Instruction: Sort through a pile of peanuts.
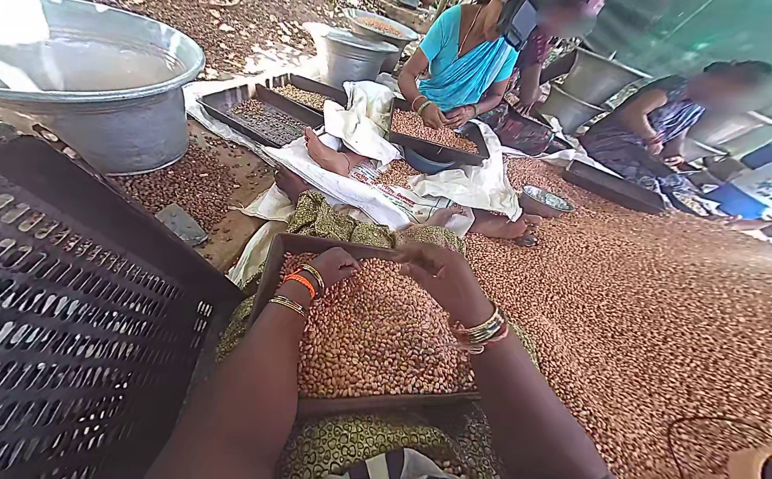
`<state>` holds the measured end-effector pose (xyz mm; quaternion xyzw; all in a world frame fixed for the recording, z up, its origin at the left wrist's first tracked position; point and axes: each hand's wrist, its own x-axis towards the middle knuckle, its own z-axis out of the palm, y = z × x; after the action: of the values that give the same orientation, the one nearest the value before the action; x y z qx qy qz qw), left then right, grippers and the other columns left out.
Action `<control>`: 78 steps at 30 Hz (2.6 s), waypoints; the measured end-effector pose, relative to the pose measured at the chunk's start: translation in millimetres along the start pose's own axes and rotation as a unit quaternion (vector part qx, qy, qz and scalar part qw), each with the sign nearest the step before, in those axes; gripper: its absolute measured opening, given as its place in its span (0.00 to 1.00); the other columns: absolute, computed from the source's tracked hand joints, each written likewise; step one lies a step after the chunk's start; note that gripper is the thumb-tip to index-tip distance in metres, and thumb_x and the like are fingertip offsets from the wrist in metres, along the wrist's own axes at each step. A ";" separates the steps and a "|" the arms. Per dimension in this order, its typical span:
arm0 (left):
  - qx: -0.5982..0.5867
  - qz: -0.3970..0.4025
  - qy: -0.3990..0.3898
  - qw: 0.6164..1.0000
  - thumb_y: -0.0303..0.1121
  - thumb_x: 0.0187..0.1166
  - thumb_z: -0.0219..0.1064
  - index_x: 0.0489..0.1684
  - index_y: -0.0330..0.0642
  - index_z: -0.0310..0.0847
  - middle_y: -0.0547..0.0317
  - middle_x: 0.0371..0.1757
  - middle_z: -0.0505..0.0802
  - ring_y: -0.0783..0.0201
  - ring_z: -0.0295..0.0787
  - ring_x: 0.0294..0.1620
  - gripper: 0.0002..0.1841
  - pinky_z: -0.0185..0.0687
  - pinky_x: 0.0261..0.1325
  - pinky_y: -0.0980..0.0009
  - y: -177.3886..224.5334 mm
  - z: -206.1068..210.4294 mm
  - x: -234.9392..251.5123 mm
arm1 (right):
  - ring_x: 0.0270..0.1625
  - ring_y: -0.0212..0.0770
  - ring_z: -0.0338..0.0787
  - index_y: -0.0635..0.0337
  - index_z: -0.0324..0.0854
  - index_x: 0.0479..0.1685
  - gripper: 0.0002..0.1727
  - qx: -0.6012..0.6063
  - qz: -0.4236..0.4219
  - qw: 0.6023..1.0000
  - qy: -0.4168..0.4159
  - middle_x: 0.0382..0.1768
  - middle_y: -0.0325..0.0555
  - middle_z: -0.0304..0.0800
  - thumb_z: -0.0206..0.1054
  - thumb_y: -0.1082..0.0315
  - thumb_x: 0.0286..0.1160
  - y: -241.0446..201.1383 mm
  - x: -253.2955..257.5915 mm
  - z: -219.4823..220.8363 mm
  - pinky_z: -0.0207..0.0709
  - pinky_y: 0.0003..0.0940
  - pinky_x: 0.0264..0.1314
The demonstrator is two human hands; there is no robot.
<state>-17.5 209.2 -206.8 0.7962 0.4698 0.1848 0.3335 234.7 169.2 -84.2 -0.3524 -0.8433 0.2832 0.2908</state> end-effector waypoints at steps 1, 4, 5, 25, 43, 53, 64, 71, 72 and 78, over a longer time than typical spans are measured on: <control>0.000 -0.002 0.000 1.000 0.27 0.90 0.56 0.62 0.29 0.87 0.38 0.65 0.90 0.47 0.81 0.76 0.16 0.63 0.85 0.56 -0.5 -0.2 0.6 | 0.44 0.35 0.93 0.65 0.87 0.63 0.17 -0.073 0.021 0.994 -0.081 0.50 0.49 0.95 0.65 0.66 0.83 2.0 -8.8 -10.2 0.88 0.34 0.54; -0.002 -0.010 0.003 1.000 0.28 0.90 0.57 0.61 0.30 0.88 0.39 0.64 0.91 0.48 0.81 0.75 0.15 0.65 0.84 0.56 -1.0 0.6 1.3 | 0.47 0.51 0.95 0.64 0.90 0.57 0.13 -0.194 0.071 0.942 -0.266 0.46 0.55 0.96 0.65 0.68 0.83 10.3 -34.8 -22.0 0.85 0.52 0.60; -0.001 -0.010 0.004 1.000 0.28 0.90 0.58 0.61 0.31 0.89 0.40 0.63 0.91 0.48 0.82 0.74 0.15 0.65 0.83 0.56 -0.6 1.7 2.3 | 0.51 0.54 0.95 0.64 0.91 0.54 0.12 -0.211 0.081 0.925 -0.305 0.47 0.57 0.96 0.64 0.70 0.83 14.1 -42.2 -22.5 0.83 0.55 0.63; 0.000 -0.025 0.006 1.000 0.29 0.90 0.58 0.62 0.31 0.88 0.41 0.65 0.91 0.49 0.80 0.76 0.15 0.64 0.85 0.57 -0.6 2.6 1.8 | 0.56 0.68 0.90 0.66 0.76 0.71 0.36 -0.256 0.284 0.810 -0.445 0.52 0.68 0.89 0.82 0.55 0.67 47.6 -67.1 -32.8 0.79 0.71 0.60; -0.008 -0.017 0.014 1.000 0.28 0.90 0.58 0.60 0.30 0.89 0.40 0.64 0.91 0.47 0.81 0.75 0.15 0.64 0.84 0.56 -1.5 2.0 1.0 | 0.69 0.55 0.87 0.65 0.90 0.56 0.15 -0.207 0.066 0.930 -0.296 0.59 0.60 0.91 0.58 0.73 0.85 34.6 5.4 58.2 0.75 0.50 0.76; 0.018 0.008 0.033 0.999 0.27 0.87 0.62 0.55 0.32 0.91 0.43 0.58 0.94 0.49 0.84 0.71 0.12 0.67 0.83 0.57 -3.7 5.7 1.6 | 0.62 0.53 0.89 0.66 0.87 0.56 0.14 -0.198 0.107 0.950 -0.214 0.59 0.59 0.89 0.63 0.67 0.83 57.9 -4.0 69.0 0.81 0.49 0.68; 0.009 0.000 0.026 1.000 0.28 0.89 0.60 0.58 0.31 0.90 0.41 0.60 0.93 0.49 0.84 0.72 0.13 0.67 0.83 0.58 -3.3 5.2 2.3 | 0.36 0.30 0.90 0.69 0.91 0.40 0.09 0.114 0.005 0.914 -0.390 0.35 0.45 0.95 0.72 0.70 0.75 57.4 -45.6 9.8 0.85 0.28 0.45; 0.008 -0.016 0.030 0.999 0.29 0.89 0.60 0.57 0.32 0.90 0.43 0.60 0.93 0.50 0.83 0.73 0.13 0.66 0.83 0.58 -1.8 3.7 -0.2 | 0.56 0.54 0.91 0.64 0.91 0.53 0.11 -0.161 0.014 0.937 -0.310 0.52 0.58 0.91 0.67 0.72 0.77 60.6 -33.6 55.3 0.83 0.50 0.65; 0.006 -0.014 0.031 0.999 0.28 0.89 0.60 0.57 0.32 0.90 0.43 0.59 0.93 0.50 0.83 0.73 0.13 0.66 0.83 0.58 -2.3 4.0 0.3 | 0.57 0.54 0.91 0.64 0.91 0.52 0.11 -0.173 0.017 0.935 -0.309 0.52 0.58 0.91 0.67 0.72 0.78 59.3 -34.5 56.1 0.83 0.52 0.64; 0.005 -0.019 0.027 0.999 0.29 0.89 0.60 0.58 0.32 0.90 0.43 0.61 0.93 0.51 0.82 0.74 0.14 0.66 0.83 0.59 -1.8 3.9 -0.8 | 0.53 0.55 0.92 0.59 0.91 0.52 0.12 -0.185 0.013 0.940 -0.287 0.51 0.57 0.91 0.66 0.67 0.78 59.1 -38.2 54.9 0.85 0.56 0.56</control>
<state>-16.6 207.7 -210.8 0.7836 0.4946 0.1978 0.3197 244.5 160.2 -172.4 -0.3149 -0.9236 0.2153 -0.0376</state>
